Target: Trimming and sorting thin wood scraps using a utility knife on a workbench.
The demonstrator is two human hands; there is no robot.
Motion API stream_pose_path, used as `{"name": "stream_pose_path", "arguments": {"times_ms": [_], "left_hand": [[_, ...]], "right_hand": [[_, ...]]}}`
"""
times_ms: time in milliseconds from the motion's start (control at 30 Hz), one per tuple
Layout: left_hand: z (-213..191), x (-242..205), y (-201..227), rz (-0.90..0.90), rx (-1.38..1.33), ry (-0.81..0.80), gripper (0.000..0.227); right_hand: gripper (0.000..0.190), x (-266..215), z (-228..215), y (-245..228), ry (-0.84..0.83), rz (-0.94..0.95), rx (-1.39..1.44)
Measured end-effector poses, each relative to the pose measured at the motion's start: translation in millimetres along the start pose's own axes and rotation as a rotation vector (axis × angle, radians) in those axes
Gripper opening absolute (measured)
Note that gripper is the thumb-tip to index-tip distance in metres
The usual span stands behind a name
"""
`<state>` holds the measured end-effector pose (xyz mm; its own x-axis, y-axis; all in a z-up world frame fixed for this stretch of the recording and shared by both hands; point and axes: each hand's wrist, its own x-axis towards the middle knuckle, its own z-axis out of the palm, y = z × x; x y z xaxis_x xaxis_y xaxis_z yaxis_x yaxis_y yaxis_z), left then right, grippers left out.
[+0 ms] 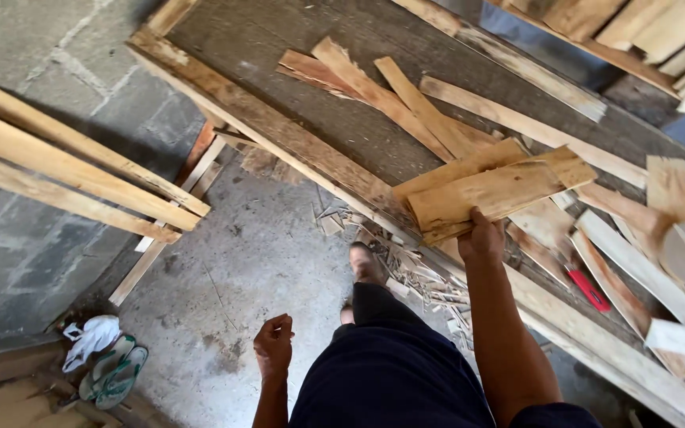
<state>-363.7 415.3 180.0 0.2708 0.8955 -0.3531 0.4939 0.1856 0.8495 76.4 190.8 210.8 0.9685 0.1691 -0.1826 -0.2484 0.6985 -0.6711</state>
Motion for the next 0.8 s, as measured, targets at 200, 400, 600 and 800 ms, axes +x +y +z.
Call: {"name": "stream_pose_path", "arguments": {"times_ms": [200,400,600,800], "left_hand": [[6,84,37,0.168,-0.007,0.011,0.033],[14,177,118,0.290,-0.006,-0.022,0.034],[16,254,191,0.229,0.153,-0.024,0.031],[41,329,248,0.274,0.158,-0.159,0.028]], "right_hand": [[0.040,84,50,55,0.071,0.033,-0.031],[0.039,193,104,119,0.093,0.008,0.040],[0.035,297,139,176,0.253,0.110,0.231],[0.035,351,154,208,0.320,0.209,0.505]]}}
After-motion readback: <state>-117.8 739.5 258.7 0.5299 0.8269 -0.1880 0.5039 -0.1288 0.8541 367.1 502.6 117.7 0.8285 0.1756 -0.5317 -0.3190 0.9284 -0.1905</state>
